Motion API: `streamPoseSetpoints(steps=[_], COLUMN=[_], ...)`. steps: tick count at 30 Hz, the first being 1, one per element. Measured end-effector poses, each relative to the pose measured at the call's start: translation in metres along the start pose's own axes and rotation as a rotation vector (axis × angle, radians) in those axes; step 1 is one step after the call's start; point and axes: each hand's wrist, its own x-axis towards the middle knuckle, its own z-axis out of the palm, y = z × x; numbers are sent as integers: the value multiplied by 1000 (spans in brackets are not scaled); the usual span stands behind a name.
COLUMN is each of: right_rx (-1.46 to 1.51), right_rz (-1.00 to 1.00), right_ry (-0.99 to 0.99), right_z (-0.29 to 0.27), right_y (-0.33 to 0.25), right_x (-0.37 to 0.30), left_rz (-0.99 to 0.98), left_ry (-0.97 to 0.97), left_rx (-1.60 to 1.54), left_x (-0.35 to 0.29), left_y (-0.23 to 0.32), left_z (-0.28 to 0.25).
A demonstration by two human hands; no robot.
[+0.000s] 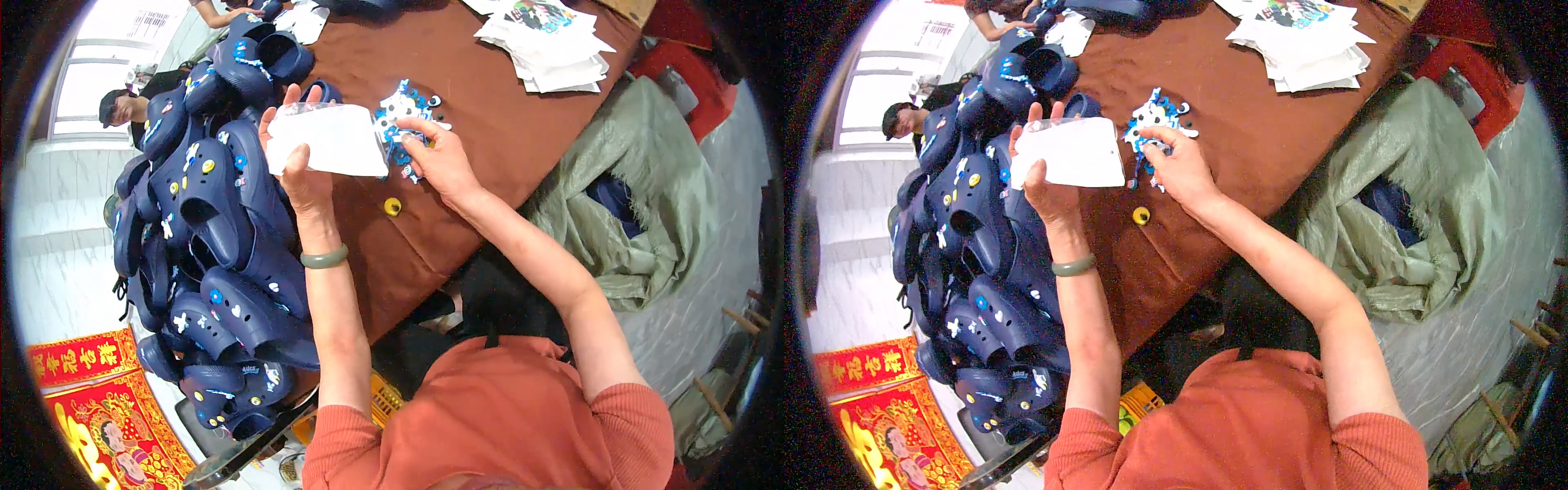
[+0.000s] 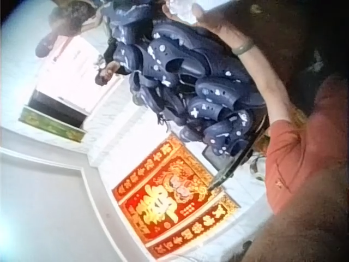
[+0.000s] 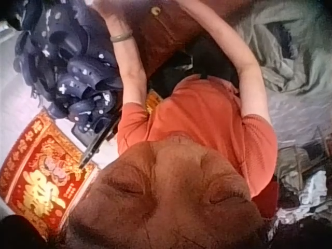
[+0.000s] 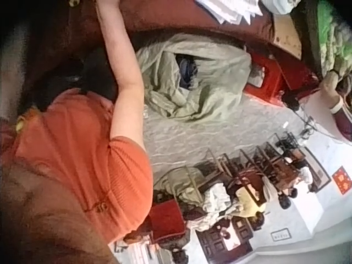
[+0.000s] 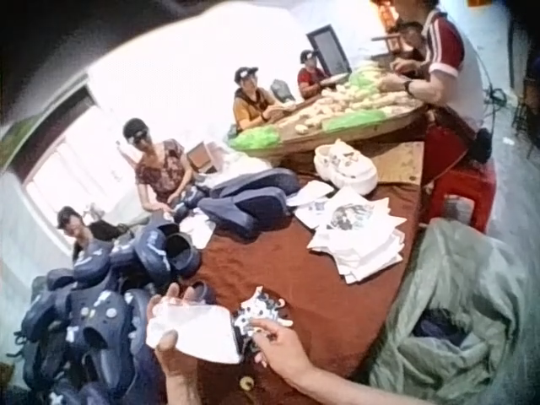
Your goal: The person is putting together a pair of blue shoes and adding some decorations.
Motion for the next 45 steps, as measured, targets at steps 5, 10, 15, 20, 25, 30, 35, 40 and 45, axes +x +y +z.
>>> streamPoseSetpoints(steps=[5, 10, 15, 20, 25, 30, 35, 40, 45], right_rx=[-79, 72, 91, -141, -364, -424, -568, -283, -509], right_rz=[-166, 90, -12, -53, 22, -75, -207, -246, -287], right_ry=[-139, -357, -165, -232, -333, -346, -312, -231, -183], right_z=[3, 8, 2, -14, -20, 25, 37, 45, -1], right_y=[8, -11, -12, -8, -32, -46, -45, -53, -76], right_x=[-4, -21, -17, -11, -18, -25, -13, -17, 18], left_rz=[-74, -110, -269, -386, -332, -353, -341, -351, -500], left_ry=[84, 103, 158, 404, 384, 294, 226, 227, 133], left_rx=[-355, -332, -164, -94, -48, 188, 194, 168, 177], left_x=[-28, -55, -72, -85, -84, -85, -85, -85, -89], left_y=[0, 7, 4, -1, 4, 28, 21, 22, 20], left_z=[-5, 13, 3, -23, -25, -25, -18, -9, -19])
